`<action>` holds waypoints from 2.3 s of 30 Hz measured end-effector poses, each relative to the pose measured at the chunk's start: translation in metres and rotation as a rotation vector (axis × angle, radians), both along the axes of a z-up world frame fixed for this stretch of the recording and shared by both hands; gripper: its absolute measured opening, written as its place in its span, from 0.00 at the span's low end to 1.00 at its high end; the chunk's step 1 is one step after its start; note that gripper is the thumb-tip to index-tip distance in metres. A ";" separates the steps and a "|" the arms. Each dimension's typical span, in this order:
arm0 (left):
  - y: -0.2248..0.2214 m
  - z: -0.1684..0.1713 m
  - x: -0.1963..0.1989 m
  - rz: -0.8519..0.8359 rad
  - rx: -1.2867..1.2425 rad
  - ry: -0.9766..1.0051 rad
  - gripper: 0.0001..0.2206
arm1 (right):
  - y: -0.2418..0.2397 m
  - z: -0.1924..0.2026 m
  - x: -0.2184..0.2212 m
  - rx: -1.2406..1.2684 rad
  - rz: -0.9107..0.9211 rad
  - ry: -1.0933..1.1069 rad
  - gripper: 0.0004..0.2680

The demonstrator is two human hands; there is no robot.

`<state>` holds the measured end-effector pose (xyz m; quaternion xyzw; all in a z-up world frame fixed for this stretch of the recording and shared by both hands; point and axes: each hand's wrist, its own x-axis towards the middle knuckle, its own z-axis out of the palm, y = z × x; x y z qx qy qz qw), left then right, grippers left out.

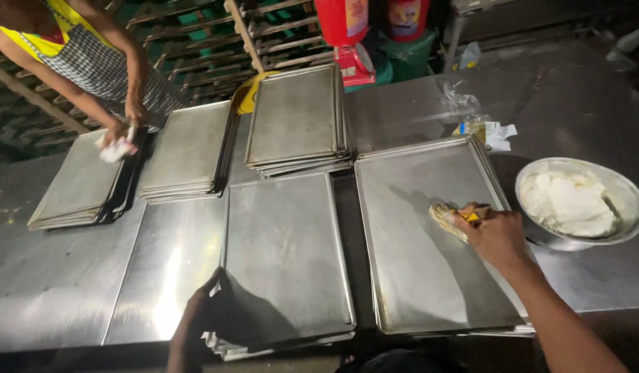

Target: Greasing baking trays with a brush in a bakery.

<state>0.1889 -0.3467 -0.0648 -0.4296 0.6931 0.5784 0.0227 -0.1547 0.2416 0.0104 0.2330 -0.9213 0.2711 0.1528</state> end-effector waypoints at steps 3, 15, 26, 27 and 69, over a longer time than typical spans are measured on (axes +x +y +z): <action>-0.011 0.009 0.002 -0.161 -0.282 -0.076 0.30 | -0.004 0.000 0.001 0.006 -0.057 -0.056 0.12; 0.154 0.029 -0.102 -0.364 -0.538 -0.199 0.25 | 0.113 0.025 -0.050 -0.552 -0.356 -0.369 0.13; 0.305 0.009 -0.204 -0.435 -0.507 0.297 0.29 | 0.220 -0.034 -0.190 0.074 -0.598 -0.255 0.23; 0.327 0.070 -0.210 -0.356 -0.313 0.016 0.30 | 0.221 -0.047 -0.198 0.106 -0.597 -0.225 0.23; 0.331 0.017 -0.192 -0.179 0.024 0.304 0.30 | -0.147 -0.016 -0.168 -0.027 0.496 -0.365 0.10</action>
